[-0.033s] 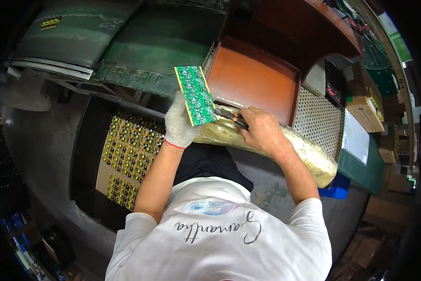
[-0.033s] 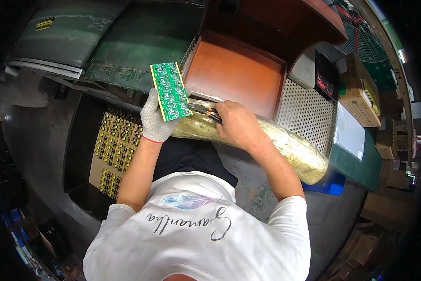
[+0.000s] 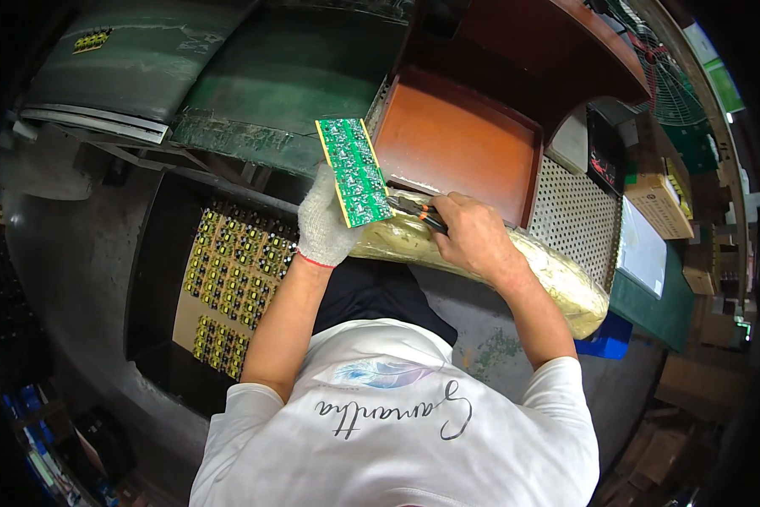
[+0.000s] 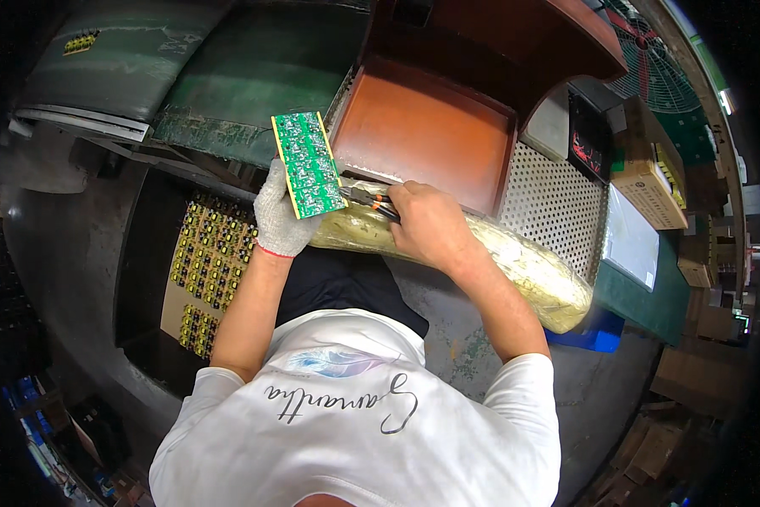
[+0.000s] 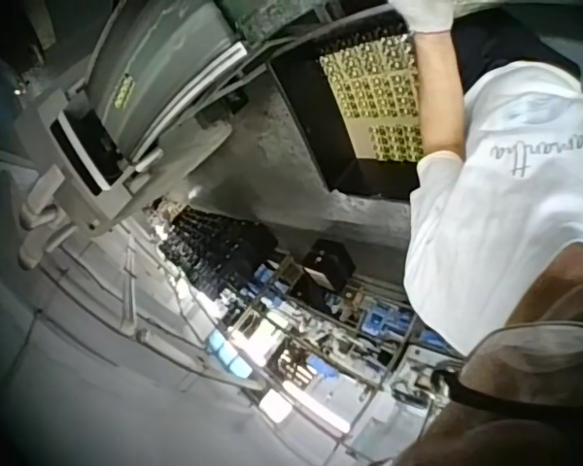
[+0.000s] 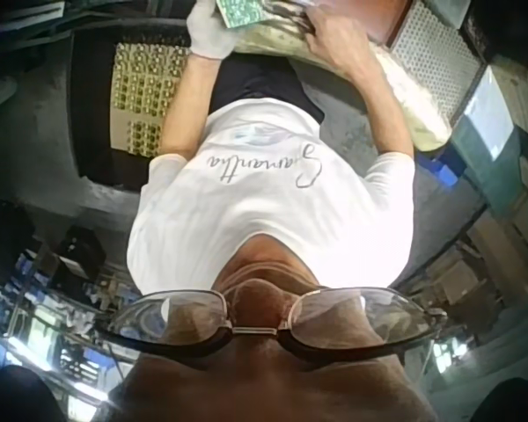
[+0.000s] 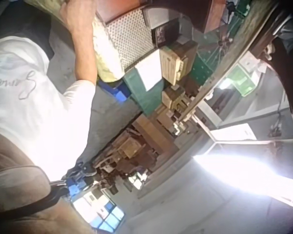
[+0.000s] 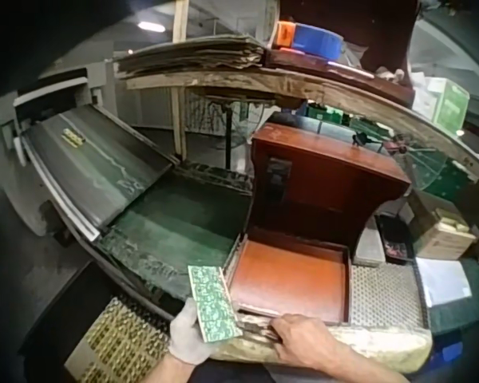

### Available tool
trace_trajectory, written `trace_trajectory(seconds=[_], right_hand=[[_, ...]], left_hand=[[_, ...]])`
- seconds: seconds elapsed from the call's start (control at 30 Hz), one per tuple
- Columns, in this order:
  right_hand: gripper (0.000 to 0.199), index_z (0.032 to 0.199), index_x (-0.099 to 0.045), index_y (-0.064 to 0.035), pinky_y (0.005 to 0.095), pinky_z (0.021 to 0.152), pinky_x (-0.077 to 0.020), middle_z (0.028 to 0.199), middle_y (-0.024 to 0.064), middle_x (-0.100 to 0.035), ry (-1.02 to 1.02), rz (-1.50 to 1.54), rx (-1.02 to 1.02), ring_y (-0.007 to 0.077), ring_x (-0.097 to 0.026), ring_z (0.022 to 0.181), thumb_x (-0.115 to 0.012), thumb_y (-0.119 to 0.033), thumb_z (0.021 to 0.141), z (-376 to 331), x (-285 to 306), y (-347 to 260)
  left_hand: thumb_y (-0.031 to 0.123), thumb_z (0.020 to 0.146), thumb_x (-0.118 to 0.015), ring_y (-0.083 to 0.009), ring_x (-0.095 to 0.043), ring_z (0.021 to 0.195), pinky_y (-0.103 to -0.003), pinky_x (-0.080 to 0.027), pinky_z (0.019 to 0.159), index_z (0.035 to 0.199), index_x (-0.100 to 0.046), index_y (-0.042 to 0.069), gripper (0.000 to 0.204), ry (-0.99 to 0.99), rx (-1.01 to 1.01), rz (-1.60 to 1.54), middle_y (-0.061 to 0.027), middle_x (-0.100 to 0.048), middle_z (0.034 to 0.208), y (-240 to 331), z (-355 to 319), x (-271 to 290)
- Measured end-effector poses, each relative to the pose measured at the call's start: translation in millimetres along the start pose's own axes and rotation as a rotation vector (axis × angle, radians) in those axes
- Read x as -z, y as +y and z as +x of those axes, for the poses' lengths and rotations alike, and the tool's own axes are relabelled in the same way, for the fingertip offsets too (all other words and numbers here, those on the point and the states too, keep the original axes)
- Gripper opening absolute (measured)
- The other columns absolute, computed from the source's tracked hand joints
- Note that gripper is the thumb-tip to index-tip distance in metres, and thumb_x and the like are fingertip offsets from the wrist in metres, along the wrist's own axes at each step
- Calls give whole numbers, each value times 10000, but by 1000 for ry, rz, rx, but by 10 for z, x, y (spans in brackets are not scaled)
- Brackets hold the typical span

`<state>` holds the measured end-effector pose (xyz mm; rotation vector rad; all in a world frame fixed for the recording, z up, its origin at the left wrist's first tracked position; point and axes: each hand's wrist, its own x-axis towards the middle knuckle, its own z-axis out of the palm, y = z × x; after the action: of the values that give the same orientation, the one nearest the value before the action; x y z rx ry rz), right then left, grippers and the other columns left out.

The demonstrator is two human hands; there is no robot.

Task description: Using snips to cut and separate small electronic components from a PCB and placing them into a tray.

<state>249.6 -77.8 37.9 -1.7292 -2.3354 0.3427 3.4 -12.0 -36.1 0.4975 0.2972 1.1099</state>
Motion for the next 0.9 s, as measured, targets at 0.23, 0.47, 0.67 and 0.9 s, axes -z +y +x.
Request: trace_trajectory(seconds=[0.23, 0.47, 0.67, 0.9], right_hand=[[273, 1110, -691, -2, 565, 865, -573, 990, 225, -724, -33, -4, -19, 474, -711, 973, -760, -120, 874, 29, 41, 22], [268, 1101, -703, -6, 562, 836, -577, 960, 220, -724, -76, 7, -22, 474, -717, 921, -765, -118, 866, 14, -30, 91], [253, 1057, -704, -8, 540, 830, -592, 928, 204, -718, 40, 16, 18, 443, -726, 906, -760, -103, 829, 40, -27, 67], [256, 1042, -698, -9, 522, 838, -599, 923, 192, -717, 26, -27, 51, 417, -732, 918, -770, -115, 820, 95, -39, 116]], left_hand=[[447, 1162, -564, -280, -712, 1204, -494, -593, 1059, 1488, -574, 71, 498, 24, 67, -150, -115, -708, 1303, 16, 13, -58], [559, 1133, -546, -335, -684, 1292, -524, -538, 1130, 1591, -529, 83, 661, -9, 68, -61, -154, -677, 1449, -33, 26, 80], [442, 1152, -586, -266, -709, 1219, -473, -578, 1079, 1506, -580, 88, 501, 38, 76, -116, -103, -708, 1331, 24, 2, -95], [453, 1163, -556, -268, -705, 1222, -471, -574, 1084, 1512, -569, 81, 510, 26, 90, -115, -109, -704, 1338, 37, 9, -77]])
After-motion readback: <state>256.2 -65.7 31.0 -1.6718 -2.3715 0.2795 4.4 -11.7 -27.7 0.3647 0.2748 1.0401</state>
